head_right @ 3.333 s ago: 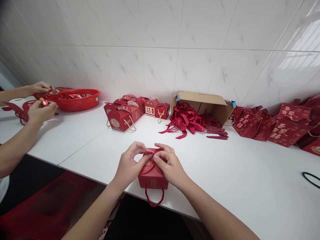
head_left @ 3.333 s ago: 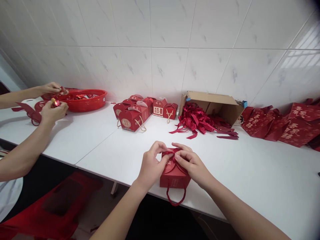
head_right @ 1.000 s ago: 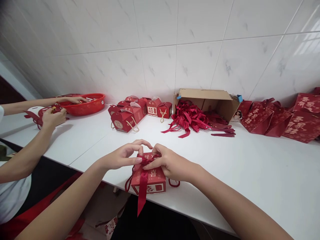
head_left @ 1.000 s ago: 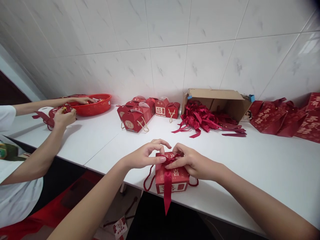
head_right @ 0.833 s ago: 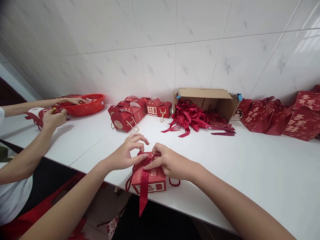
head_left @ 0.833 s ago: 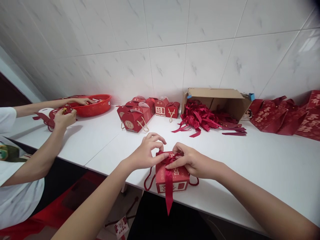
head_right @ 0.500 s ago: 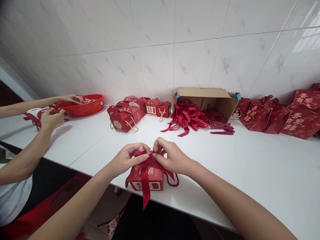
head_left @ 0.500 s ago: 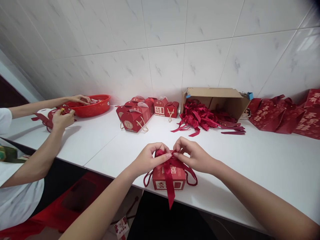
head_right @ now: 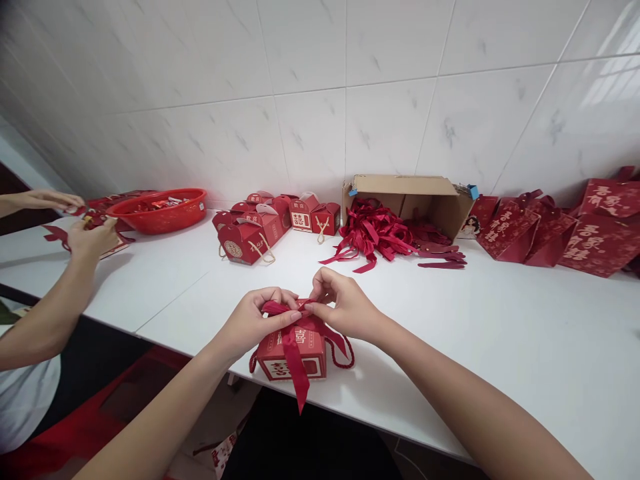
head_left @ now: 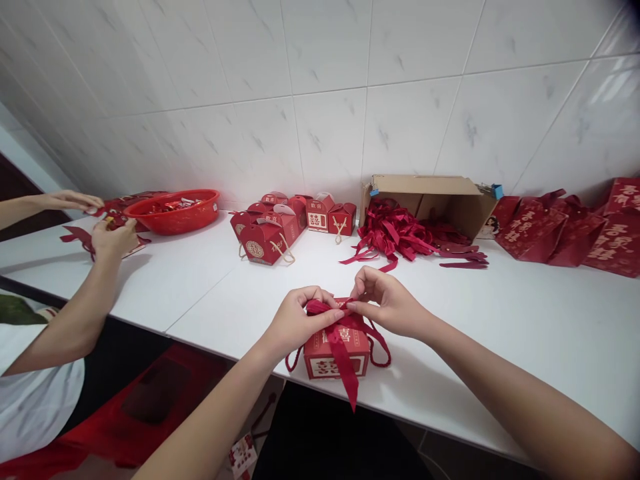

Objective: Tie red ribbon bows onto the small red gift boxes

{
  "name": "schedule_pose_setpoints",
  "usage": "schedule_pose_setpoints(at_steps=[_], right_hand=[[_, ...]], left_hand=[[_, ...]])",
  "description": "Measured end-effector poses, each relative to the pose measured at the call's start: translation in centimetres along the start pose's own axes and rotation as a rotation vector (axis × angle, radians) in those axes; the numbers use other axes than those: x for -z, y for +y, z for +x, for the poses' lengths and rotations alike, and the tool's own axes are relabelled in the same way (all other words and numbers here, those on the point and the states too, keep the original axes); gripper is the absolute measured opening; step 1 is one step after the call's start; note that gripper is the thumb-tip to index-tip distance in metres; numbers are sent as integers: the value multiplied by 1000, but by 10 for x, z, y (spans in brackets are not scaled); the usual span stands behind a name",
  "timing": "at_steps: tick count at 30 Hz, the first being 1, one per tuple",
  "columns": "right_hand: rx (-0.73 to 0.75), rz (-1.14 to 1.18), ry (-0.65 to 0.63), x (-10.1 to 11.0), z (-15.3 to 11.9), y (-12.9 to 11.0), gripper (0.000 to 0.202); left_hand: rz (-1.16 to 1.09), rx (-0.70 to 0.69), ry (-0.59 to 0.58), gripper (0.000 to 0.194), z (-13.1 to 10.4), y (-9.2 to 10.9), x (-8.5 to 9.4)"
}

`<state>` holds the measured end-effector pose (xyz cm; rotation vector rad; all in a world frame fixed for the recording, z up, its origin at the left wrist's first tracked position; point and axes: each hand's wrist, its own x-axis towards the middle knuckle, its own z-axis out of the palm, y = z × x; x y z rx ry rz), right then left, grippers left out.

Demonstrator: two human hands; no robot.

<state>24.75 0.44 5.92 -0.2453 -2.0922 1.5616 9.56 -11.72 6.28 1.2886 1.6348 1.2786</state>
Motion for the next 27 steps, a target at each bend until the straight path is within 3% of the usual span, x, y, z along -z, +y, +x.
schedule_pose_setpoints(at_steps=[11, 15, 20, 27], right_hand=[[-32, 68, -78, 7, 0, 4, 21], [-52, -20, -127, 8, 0, 0, 18], [36, -266, -125, 8, 0, -8, 7], [44, -320, -90, 10, 0, -6, 7]], left_hand=[[-79, -45, -39, 32, -3, -3, 5], [-99, -40, -51, 36, -3, 0, 5], [-87, -10, 33, 36, -4, 2, -3], [-59, -24, 96, 40, -4, -1, -7]])
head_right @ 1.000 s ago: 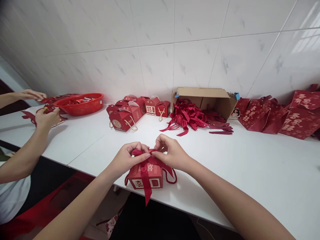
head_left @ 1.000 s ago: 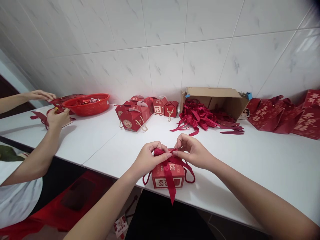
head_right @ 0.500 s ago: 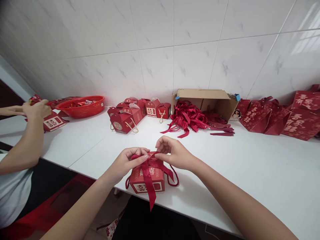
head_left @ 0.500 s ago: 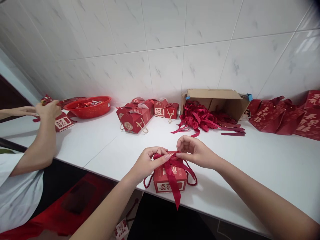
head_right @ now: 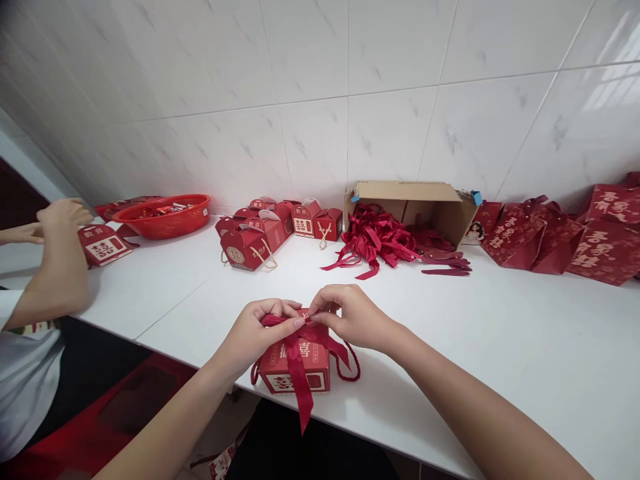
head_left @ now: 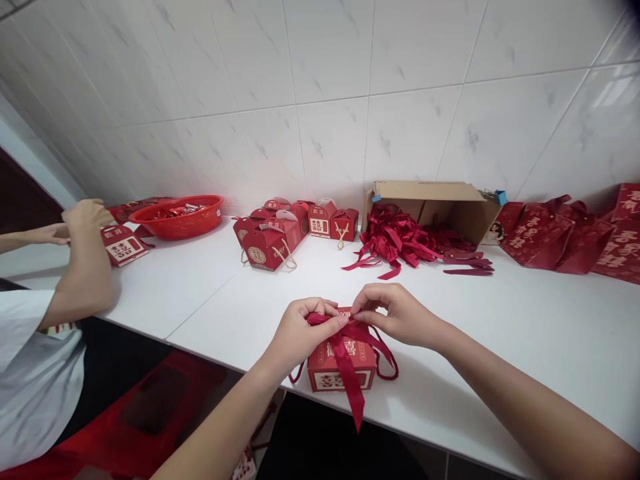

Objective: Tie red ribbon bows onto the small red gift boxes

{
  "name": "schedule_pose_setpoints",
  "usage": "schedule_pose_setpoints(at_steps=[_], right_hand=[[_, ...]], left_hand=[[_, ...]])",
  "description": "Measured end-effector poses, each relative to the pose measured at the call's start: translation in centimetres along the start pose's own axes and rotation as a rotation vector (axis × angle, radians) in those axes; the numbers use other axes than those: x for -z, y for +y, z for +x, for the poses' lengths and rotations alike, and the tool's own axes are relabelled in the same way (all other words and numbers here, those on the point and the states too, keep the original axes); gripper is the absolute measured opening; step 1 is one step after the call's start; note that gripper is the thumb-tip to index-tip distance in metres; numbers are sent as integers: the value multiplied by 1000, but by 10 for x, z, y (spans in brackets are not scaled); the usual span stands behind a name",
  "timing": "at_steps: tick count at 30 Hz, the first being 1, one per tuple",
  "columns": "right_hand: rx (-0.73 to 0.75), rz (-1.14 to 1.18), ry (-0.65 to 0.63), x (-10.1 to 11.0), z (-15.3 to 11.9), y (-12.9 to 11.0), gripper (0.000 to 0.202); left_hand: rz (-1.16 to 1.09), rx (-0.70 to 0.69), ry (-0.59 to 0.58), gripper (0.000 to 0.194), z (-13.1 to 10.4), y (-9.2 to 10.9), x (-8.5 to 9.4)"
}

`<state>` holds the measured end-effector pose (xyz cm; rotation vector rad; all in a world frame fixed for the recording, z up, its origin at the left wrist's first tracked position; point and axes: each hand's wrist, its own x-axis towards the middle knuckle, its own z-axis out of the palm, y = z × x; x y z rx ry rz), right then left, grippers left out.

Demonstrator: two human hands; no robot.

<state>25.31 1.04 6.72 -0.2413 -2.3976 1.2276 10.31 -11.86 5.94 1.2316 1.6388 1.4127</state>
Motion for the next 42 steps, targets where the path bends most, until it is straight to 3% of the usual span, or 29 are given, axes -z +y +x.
schedule_pose_setpoints(at_steps=[4, 11, 15, 18, 25, 28, 31, 37, 42], right_hand=[[-25, -10, -7, 8, 1, 2, 7], [-34, -47, -53, 20, 0, 0, 6], [-1, -17, -95, 23, -2, 0, 7], [37, -43, -105, 26, -3, -1, 13], [106, -85, -169, 15, 0, -5, 26], [108, -57, -197, 7, 3, -3, 15], [103, -49, -212, 3, 5, -2, 8], [96, -60, -216, 1, 5, -5, 6], [89, -51, -183, -1, 4, -5, 8]], left_hand=[[24, 13, -26, 43, 3, -1, 4], [127, 46, -98, 17, 3, 1, 11], [34, 12, -211, 24, 1, -1, 19], [-31, -3, -313, 16, 1, -2, 25], [-85, -12, -405, 24, 4, 4, 28], [-79, -19, -396, 30, 5, 9, 26], [81, -71, -374, 31, 7, 11, 27], [471, -240, -332, 25, 11, 13, 37], [552, -291, -254, 24, 11, 14, 34]])
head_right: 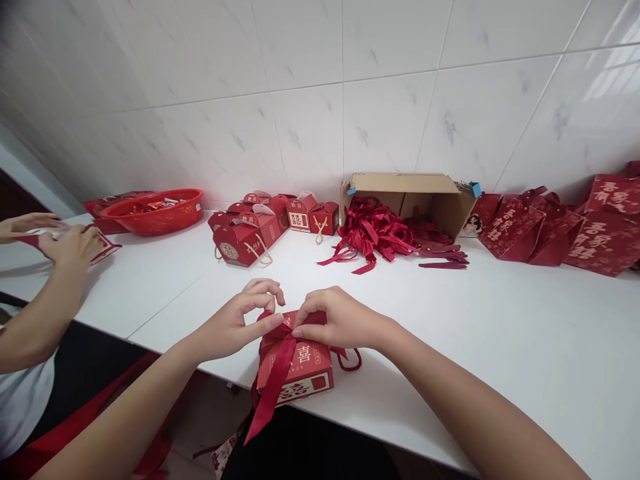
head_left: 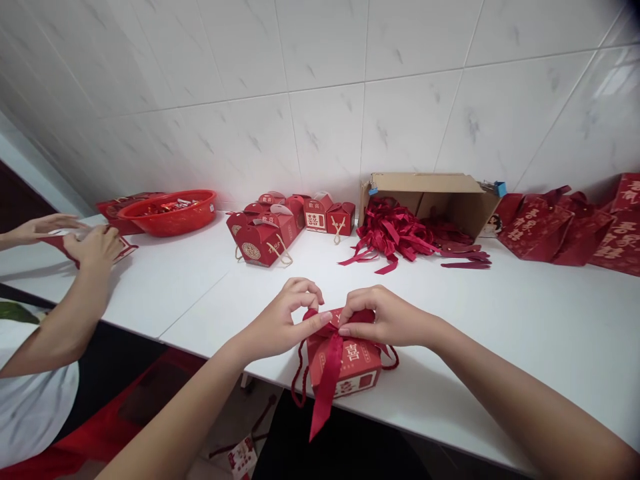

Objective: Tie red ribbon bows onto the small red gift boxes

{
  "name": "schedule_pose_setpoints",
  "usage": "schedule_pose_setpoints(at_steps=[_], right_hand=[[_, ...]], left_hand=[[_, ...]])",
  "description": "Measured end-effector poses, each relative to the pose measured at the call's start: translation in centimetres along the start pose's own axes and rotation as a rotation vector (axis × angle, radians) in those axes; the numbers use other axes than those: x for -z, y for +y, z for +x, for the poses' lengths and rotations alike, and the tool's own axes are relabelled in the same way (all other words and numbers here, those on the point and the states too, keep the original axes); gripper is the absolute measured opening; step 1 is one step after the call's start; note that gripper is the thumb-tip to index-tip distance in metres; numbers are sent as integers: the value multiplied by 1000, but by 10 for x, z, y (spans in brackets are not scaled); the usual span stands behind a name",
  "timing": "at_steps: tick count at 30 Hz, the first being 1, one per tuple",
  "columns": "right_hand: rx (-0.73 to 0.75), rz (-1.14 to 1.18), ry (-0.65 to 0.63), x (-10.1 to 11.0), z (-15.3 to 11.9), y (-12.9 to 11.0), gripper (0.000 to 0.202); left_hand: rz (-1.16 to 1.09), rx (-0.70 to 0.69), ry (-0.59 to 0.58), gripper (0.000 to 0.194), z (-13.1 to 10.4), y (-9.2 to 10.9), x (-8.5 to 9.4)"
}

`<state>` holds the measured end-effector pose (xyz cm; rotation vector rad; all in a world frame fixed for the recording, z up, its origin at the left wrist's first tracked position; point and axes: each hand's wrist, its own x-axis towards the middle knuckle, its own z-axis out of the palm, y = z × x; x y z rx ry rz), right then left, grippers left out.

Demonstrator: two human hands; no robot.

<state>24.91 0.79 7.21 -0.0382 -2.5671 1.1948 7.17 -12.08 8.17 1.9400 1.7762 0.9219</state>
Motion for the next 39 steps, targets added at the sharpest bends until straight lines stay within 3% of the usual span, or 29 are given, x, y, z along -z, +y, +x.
schedule_pose_setpoints(at_steps=[7, 14, 29, 39], right_hand=[[-72, 101, 20, 10, -3, 6, 15], [-155, 181, 115, 18, -5, 9, 16], [-123, 198, 221, 16, -5, 14, 28], [-71, 185, 218, 17, -7, 18, 24]], left_hand=[[-286, 150, 90, 23, -3, 14, -18], [-372, 297, 110, 17, -3, 13, -25], [-410, 302, 139, 13, -7, 3, -32], [-425, 266, 132, 16, -9, -1, -32]])
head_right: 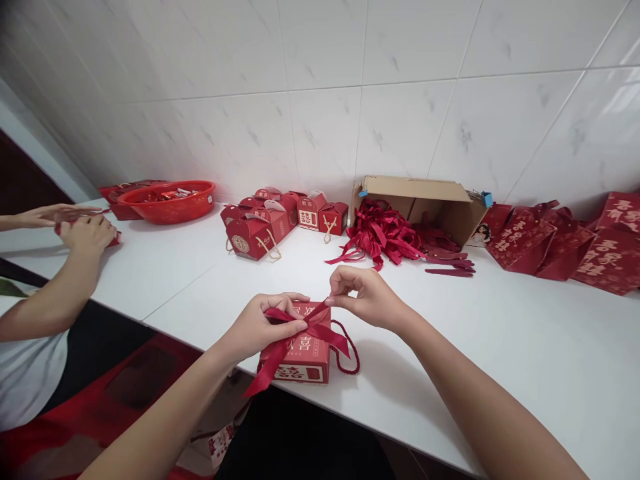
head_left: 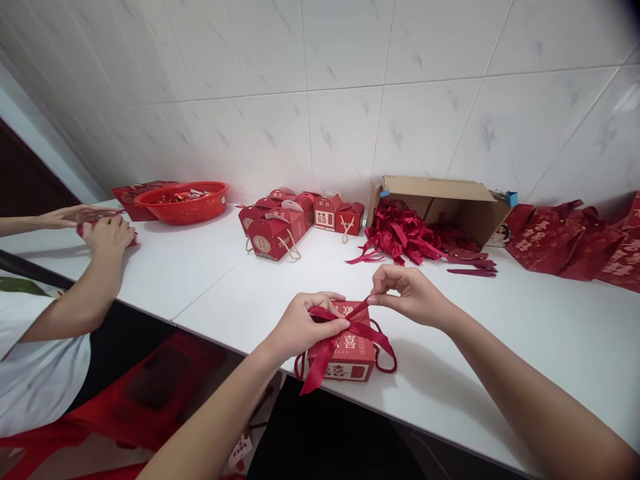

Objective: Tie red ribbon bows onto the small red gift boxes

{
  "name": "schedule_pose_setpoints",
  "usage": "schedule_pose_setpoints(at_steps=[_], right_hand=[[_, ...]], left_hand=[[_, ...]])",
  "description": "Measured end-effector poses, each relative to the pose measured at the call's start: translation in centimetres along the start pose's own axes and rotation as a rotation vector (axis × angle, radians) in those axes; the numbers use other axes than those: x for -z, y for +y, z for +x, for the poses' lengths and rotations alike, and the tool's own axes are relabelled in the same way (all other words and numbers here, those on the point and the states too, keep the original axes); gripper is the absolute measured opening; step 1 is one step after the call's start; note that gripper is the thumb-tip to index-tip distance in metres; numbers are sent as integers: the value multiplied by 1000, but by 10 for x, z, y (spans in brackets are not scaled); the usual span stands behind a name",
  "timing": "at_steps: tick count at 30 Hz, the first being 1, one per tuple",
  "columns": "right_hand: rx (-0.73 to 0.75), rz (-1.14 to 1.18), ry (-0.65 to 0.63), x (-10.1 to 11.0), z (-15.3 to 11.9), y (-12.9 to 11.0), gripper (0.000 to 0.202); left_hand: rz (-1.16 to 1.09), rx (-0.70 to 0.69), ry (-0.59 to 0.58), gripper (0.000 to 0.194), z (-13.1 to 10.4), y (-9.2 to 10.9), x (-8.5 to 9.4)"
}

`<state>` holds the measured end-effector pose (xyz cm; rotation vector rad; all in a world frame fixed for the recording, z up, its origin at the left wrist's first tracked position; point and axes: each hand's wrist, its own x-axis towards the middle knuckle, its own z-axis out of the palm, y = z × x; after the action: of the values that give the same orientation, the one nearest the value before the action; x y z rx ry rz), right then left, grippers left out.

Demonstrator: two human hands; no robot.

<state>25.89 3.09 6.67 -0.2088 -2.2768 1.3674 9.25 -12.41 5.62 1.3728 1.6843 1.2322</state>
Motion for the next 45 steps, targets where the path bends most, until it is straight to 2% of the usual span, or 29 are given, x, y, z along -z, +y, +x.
schedule_pose_setpoints(at_steps=[2, 5, 9, 11, 13, 14, 15, 17, 19, 21, 24, 27, 31, 33, 36, 38, 39, 40, 43, 45], right_hand=[[18, -25, -48, 2, 0, -5, 21], [26, -108, -119, 10, -2, -17, 30], [103, -271, 31, 16, -7, -32, 22], [152, -330, 82, 10, -9, -35, 19], [179, -416, 73, -3, -10, -36, 17], [180, -472, 59, -12, -9, -35, 17], [174, -527, 43, -21, -9, -33, 17], [144, -607, 16, -37, -6, -28, 17], [115, -627, 21, -48, -4, -24, 12], [105, -617, 67, -46, -4, -21, 11], [98, -609, 184, -17, -9, -18, 16], [18, -575, 358, 36, -27, -11, 19], [-215, -626, 660, 112, -63, 8, 22], [-367, -679, 795, 142, -79, 19, 20], [-544, -862, 1101, 168, -91, 30, 25], [-565, -953, 1229, 173, -88, 36, 36], [-545, -990, 1218, 170, -82, 39, 38], [-509, -1018, 1152, 165, -74, 43, 38], [-416, -1026, 759, 134, -39, 61, 27], [-377, -981, 432, 106, -13, 78, 18]], left_hand=[[-19, -46, 3, 16, 0, -2, -1], [-77, -155, 42, 17, -3, -5, -2], [-153, -257, 218, 35, -8, -19, 8], [-107, -221, 333, 43, -10, -36, 17], [98, -130, 458, 48, -9, -59, 27], [263, -62, 486, 49, -9, -70, 32], [425, -7, 477, 51, -8, -81, 35], [553, 35, 445, 53, -5, -97, 39], [587, 32, 414, 53, -4, -106, 38], [617, 29, 397, 51, -5, -109, 36], [636, 35, 394, 49, -6, -109, 34], [664, 57, 388, 49, -6, -109, 34], [698, 85, 366, 50, -4, -110, 34], [698, 90, 362, 49, -4, -111, 34], [701, 87, 357, 49, -5, -112, 34], [706, 87, 357, 49, -5, -112, 34], [707, 89, 356, 49, -6, -112, 34], [708, 91, 355, 48, -6, -111, 34], [709, 104, 354, 47, -6, -109, 34], [707, 115, 354, 46, -6, -108, 34]])
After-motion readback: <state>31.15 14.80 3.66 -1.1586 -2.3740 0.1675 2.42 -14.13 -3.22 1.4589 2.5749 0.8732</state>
